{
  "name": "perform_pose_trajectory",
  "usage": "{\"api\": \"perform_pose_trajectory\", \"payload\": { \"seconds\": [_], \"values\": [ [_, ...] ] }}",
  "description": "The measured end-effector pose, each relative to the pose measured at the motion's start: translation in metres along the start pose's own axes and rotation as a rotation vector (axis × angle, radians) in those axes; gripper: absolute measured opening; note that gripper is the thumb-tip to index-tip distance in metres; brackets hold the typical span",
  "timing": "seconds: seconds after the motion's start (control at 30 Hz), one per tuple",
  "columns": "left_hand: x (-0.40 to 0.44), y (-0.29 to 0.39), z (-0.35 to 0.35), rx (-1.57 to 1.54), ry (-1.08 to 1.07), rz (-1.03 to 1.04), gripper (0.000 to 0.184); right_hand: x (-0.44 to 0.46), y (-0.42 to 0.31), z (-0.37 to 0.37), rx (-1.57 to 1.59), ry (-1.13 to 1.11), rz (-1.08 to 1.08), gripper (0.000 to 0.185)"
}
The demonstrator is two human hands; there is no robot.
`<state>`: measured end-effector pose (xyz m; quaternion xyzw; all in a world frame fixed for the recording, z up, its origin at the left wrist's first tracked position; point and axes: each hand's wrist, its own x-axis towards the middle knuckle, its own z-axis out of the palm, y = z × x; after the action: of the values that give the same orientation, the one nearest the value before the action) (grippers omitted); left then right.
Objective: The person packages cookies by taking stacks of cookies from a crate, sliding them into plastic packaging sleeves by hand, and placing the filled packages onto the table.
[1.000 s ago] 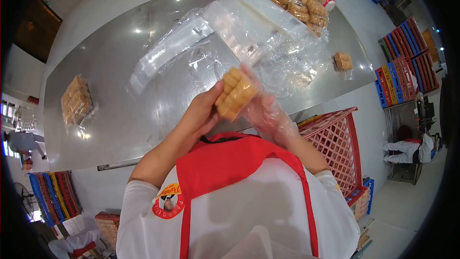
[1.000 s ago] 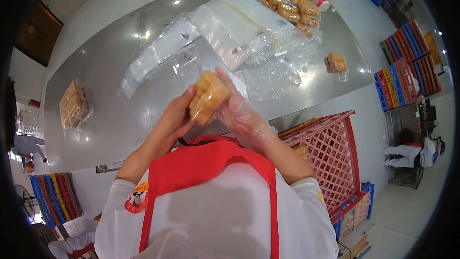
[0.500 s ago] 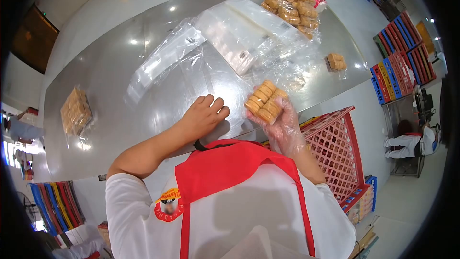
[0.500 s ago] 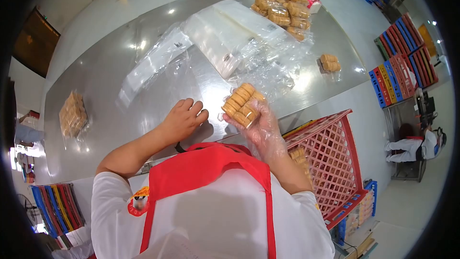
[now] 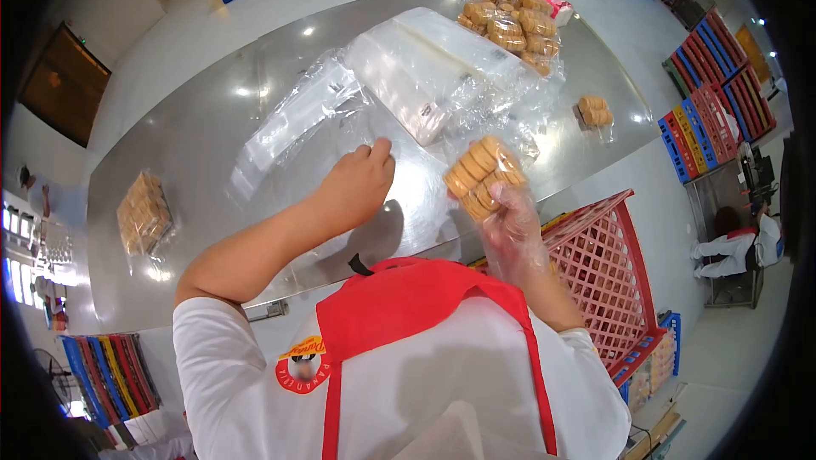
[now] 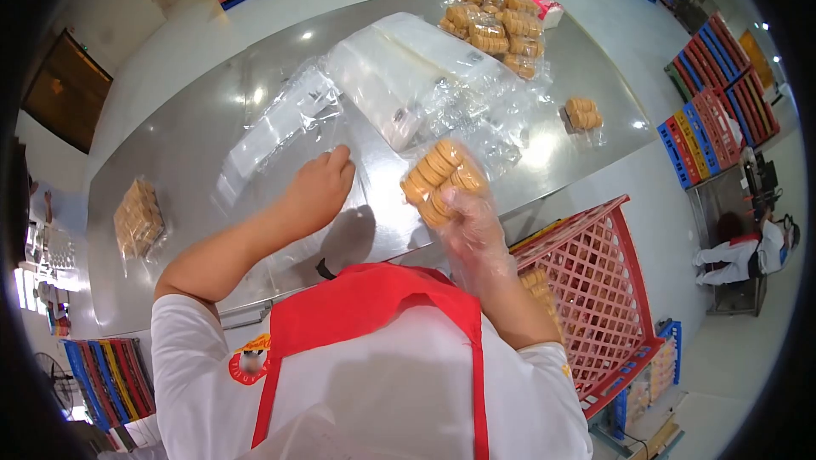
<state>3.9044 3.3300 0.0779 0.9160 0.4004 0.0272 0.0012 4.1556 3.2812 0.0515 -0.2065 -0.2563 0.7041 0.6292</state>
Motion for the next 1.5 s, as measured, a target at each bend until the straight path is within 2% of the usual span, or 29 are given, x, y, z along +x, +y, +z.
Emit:
{"api": "perform_pose_trajectory", "payload": {
  "seconds": [0.07, 0.13, 0.17, 0.27, 0.3, 0.4, 0.43, 0.53, 0.57, 0.67, 0.73, 0.77, 0.8, 0.83, 0.87, 0.93, 0.97, 1.07, 1.1, 1.13, 1.2, 1.23, 1.3, 1.37, 1.4, 1.47, 1.5],
  "values": [
    [0.013, 0.005, -0.032, -0.160, -0.083, -0.104, 0.029, 0.010, -0.002, 0.029, -0.102, -0.057, -0.224, 0.087],
    [0.025, 0.005, -0.060, -0.320, -0.141, -0.169, 0.042, 0.017, -0.004, 0.059, -0.206, -0.102, -0.352, 0.089],
    [0.028, 0.002, -0.066, -0.373, -0.099, -0.129, 0.047, 0.019, -0.004, 0.069, -0.258, -0.126, -0.418, 0.090],
    [0.031, -0.002, -0.079, -0.504, 0.021, -0.032, 0.058, 0.020, -0.003, 0.081, -0.456, -0.150, -0.430, 0.090],
    [0.031, -0.002, -0.083, -0.532, 0.057, -0.016, 0.059, 0.023, 0.000, 0.075, -0.601, -0.168, -0.485, 0.083],
    [0.028, 0.003, -0.087, -0.543, 0.177, -0.011, 0.060, 0.020, 0.003, 0.058, -0.990, -0.259, -0.355, 0.083],
    [0.026, 0.008, -0.086, -0.535, 0.217, -0.017, 0.059, 0.020, 0.003, 0.060, -1.070, -0.261, -0.344, 0.075],
    [0.021, 0.028, -0.080, -0.396, 0.139, -0.016, 0.056, 0.026, 0.012, 0.066, -0.837, -0.072, -0.054, 0.065],
    [0.019, 0.033, -0.076, -0.351, 0.136, 0.041, 0.051, 0.031, 0.020, 0.052, -0.531, -0.089, 0.039, 0.059],
    [0.018, 0.052, -0.057, -0.214, 0.187, 0.152, 0.047, 0.054, 0.047, 0.024, 0.132, 0.178, 0.337, 0.052],
    [0.022, 0.064, -0.050, -0.028, 0.095, 0.219, 0.045, 0.062, 0.058, 0.010, 0.176, 0.115, 0.380, 0.043],
    [0.023, 0.069, -0.045, 0.068, 0.048, 0.251, 0.044, 0.067, 0.058, 0.025, 0.122, 0.109, 0.363, 0.042],
    [0.024, 0.075, -0.034, 0.007, 0.111, 0.305, 0.043, 0.074, 0.059, 0.038, 0.067, 0.102, 0.344, 0.040],
    [0.025, 0.080, -0.020, -0.052, 0.175, 0.359, 0.043, 0.087, 0.068, 0.041, 0.152, 0.042, 0.251, 0.046],
    [0.023, 0.084, -0.017, -0.110, 0.237, 0.414, 0.042, 0.100, 0.067, 0.043, 0.110, -0.021, 0.175, 0.046],
    [0.017, 0.089, -0.018, -0.208, 0.281, 0.547, 0.043, 0.123, 0.062, 0.054, 0.029, -0.149, 0.022, 0.046],
    [0.017, 0.088, -0.022, -0.256, 0.303, 0.612, 0.044, 0.128, 0.059, 0.064, -0.040, -0.031, -0.001, 0.049],
    [0.003, 0.054, -0.036, -0.672, 0.532, 0.404, 0.047, 0.144, 0.055, 0.077, -0.407, -0.058, -0.230, 0.053],
    [-0.006, 0.038, -0.035, -0.541, 0.752, 0.111, 0.057, 0.146, 0.054, 0.083, -0.504, -0.065, -0.291, 0.055],
    [-0.005, 0.025, -0.041, -0.588, 1.039, -0.138, 0.069, 0.143, 0.054, 0.093, -0.590, -0.090, -0.346, 0.057],
    [-0.001, -0.002, -0.048, -1.114, 1.133, -0.451, 0.085, 0.128, 0.059, 0.117, -0.846, -0.156, -0.454, 0.060],
    [-0.002, -0.013, -0.046, -1.321, 1.136, -0.501, 0.089, 0.122, 0.062, 0.125, -1.022, -0.183, -0.534, 0.061],
    [-0.007, -0.033, -0.044, -1.641, 1.129, -0.535, 0.090, 0.120, 0.079, 0.132, -1.036, -0.304, -0.743, 0.067],
    [-0.010, -0.036, -0.042, -1.880, 1.038, -0.511, 0.085, 0.112, 0.094, 0.144, -0.848, -0.438, -0.634, 0.066],
    [-0.009, -0.037, -0.039, -1.935, 1.071, -0.480, 0.081, 0.111, 0.092, 0.143, -0.765, -0.476, -0.580, 0.066],
    [-0.012, -0.035, -0.040, -2.050, 1.109, -0.398, 0.073, 0.110, 0.090, 0.140, -1.000, -0.543, -0.614, 0.066],
    [-0.011, -0.037, -0.038, -2.097, 1.176, -0.350, 0.061, 0.108, 0.086, 0.142, -1.173, -0.596, -0.653, 0.066]
  ]
}}
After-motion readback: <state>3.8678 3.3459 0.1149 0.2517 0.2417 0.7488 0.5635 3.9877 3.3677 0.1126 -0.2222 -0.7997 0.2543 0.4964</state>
